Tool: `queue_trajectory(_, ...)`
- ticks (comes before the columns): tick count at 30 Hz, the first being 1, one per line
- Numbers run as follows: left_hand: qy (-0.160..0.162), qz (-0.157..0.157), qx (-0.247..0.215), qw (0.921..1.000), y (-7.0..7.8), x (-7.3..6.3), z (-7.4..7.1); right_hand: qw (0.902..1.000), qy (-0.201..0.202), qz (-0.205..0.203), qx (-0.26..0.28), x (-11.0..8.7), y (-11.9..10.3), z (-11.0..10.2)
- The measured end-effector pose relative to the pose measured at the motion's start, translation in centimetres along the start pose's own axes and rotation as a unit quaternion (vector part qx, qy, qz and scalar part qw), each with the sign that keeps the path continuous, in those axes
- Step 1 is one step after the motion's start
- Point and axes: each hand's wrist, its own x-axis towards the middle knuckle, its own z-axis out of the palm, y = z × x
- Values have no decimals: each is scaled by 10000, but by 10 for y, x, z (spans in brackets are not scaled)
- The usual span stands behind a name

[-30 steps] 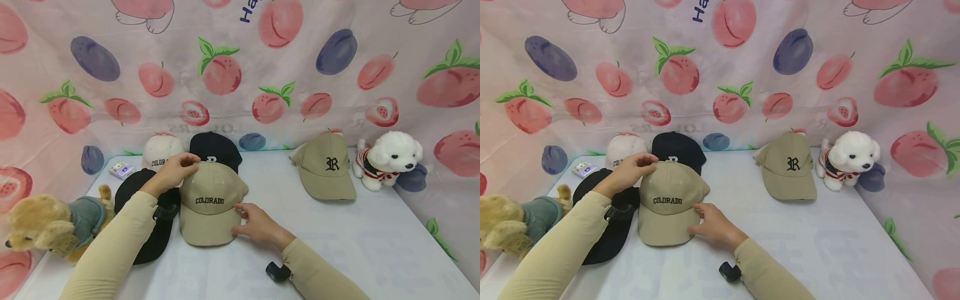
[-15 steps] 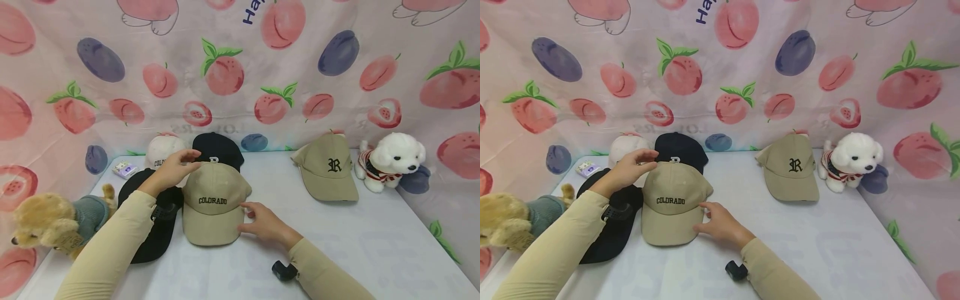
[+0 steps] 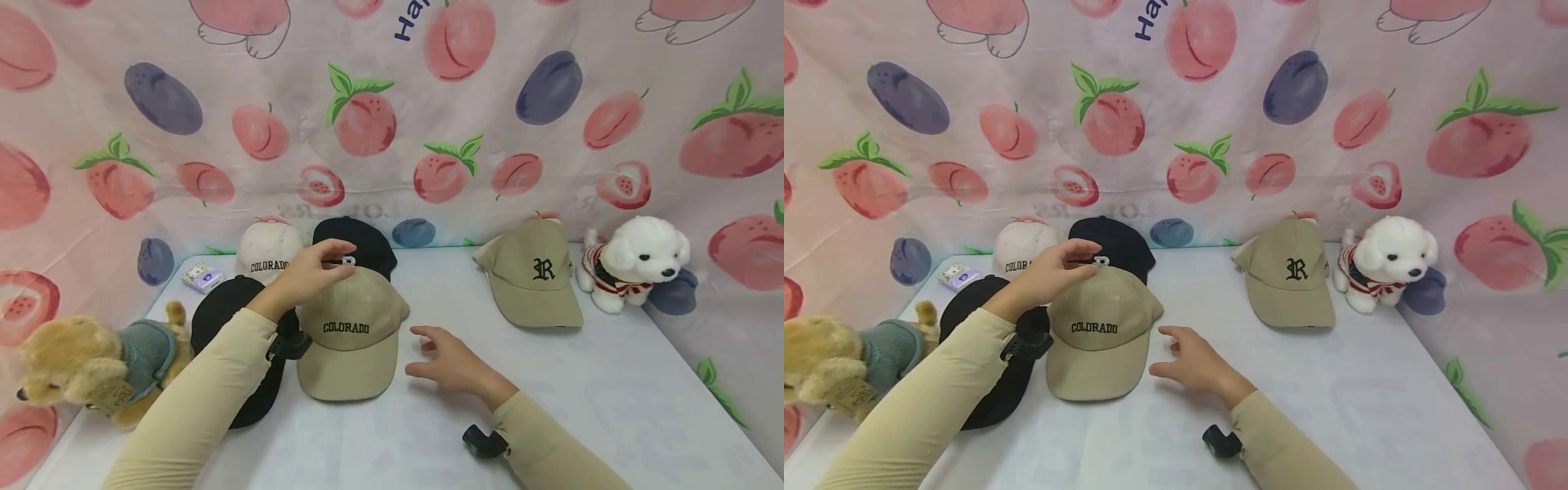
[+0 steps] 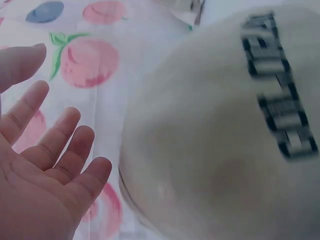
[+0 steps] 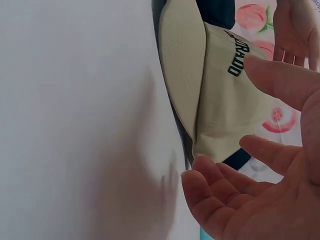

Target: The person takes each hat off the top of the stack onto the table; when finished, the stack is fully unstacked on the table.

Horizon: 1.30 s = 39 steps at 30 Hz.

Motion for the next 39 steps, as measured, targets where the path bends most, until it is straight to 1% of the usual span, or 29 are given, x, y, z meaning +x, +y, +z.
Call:
queue_trajectory(2,-38,42,34,10000,4,4,5,10000,38,46,31,-5,2,-4)
queue_trajectory(7,-156,11,78,9998,14,12,18,9997,109,137,147,-19,9,-18)
queue_trajectory(11,-198,-41,175,9996,20,16,29,9998,147,103,107,-29,17,-31)
queue_trajectory(13,-244,-42,133,9996,22,18,35,9998,151,76,54,-34,20,-37)
queue_trajectory(18,-411,76,-89,9991,26,24,51,9997,255,64,4,-50,29,-53)
queue_trajectory(21,-506,74,-222,9984,29,28,61,9993,358,60,46,-59,35,-60)
queue_trajectory(24,-580,114,-229,9980,32,32,72,9990,434,69,53,-68,43,-67)
queue_trajectory(31,-768,355,-121,9963,38,41,95,9981,605,119,-46,-81,57,-82)
queue_trajectory(34,-809,338,-93,9961,41,45,106,9977,653,135,-111,-87,62,-90)
queue_trajectory(39,-890,223,-180,9956,38,56,122,9962,713,425,-273,-92,70,-105)
